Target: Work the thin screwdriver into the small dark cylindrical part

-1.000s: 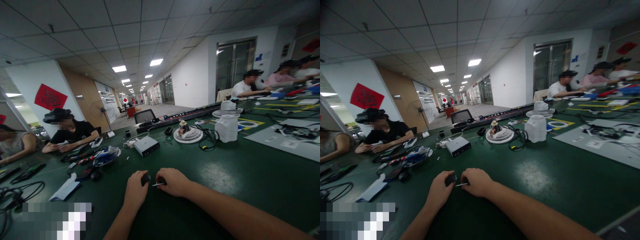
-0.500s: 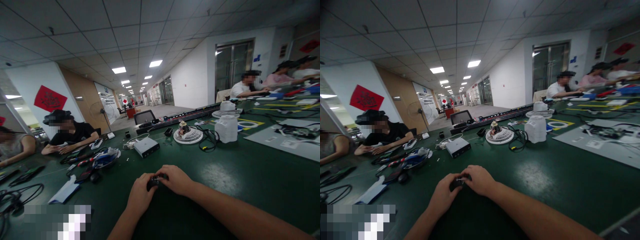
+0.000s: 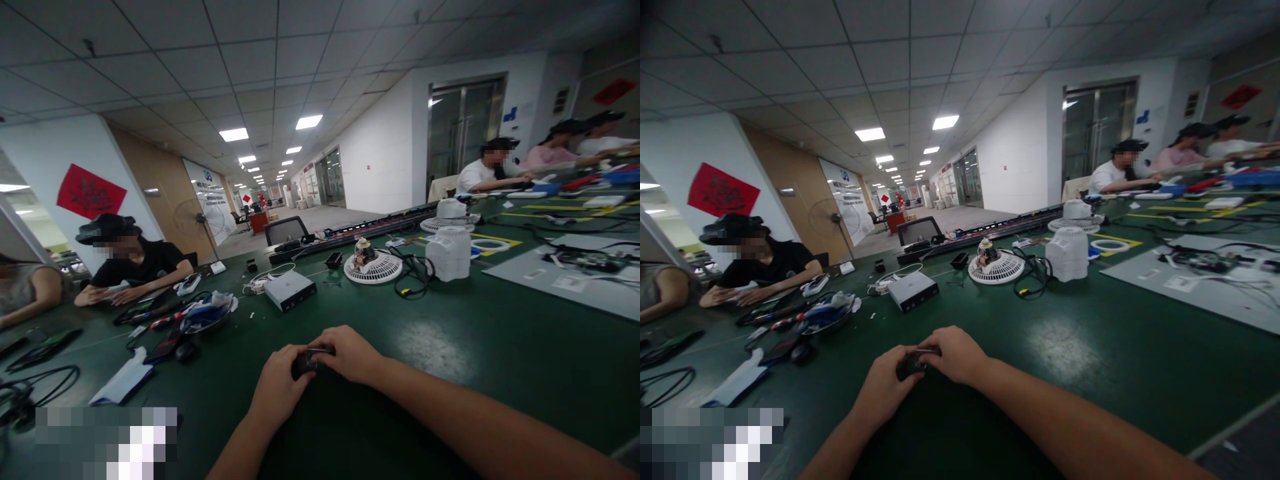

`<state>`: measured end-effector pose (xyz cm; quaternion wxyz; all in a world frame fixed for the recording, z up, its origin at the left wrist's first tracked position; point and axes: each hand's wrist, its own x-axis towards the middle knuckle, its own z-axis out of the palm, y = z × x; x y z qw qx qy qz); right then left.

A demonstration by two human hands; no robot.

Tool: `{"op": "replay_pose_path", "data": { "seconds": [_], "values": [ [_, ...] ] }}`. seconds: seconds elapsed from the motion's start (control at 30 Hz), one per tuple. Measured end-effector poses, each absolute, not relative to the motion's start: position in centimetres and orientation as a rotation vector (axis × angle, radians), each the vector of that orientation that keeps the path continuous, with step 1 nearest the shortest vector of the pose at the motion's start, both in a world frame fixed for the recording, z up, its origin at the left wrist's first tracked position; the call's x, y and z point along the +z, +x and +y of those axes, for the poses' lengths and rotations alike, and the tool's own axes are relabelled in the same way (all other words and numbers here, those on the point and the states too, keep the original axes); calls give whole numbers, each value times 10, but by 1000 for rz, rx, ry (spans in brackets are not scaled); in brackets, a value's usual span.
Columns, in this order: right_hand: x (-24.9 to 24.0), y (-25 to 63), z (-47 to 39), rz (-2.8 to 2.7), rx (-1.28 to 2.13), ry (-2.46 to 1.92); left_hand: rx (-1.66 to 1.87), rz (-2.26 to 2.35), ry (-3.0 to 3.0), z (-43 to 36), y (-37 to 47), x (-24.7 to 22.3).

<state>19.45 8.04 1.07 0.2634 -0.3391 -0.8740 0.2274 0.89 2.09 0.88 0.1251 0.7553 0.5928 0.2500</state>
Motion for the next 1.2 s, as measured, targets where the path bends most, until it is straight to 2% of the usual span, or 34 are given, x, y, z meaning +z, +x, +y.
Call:
{"op": "replay_pose_path", "data": {
  "seconds": [0.1,0.3,0.5,0.77,1.2],
  "values": [
    [9,194,81,-2281,712,-983,739,1705,2210,20,8,10],
    [6,196,86,-2296,667,-856,770,1680,2219,19,8,9],
    [8,196,85,-2250,676,-1029,748,1640,2253,19,10,10],
    [-5,192,91,-2130,1074,-972,830,1556,2348,17,10,10],
    [7,193,83,-2194,909,-960,923,1550,2322,14,13,13]
  ]
}}
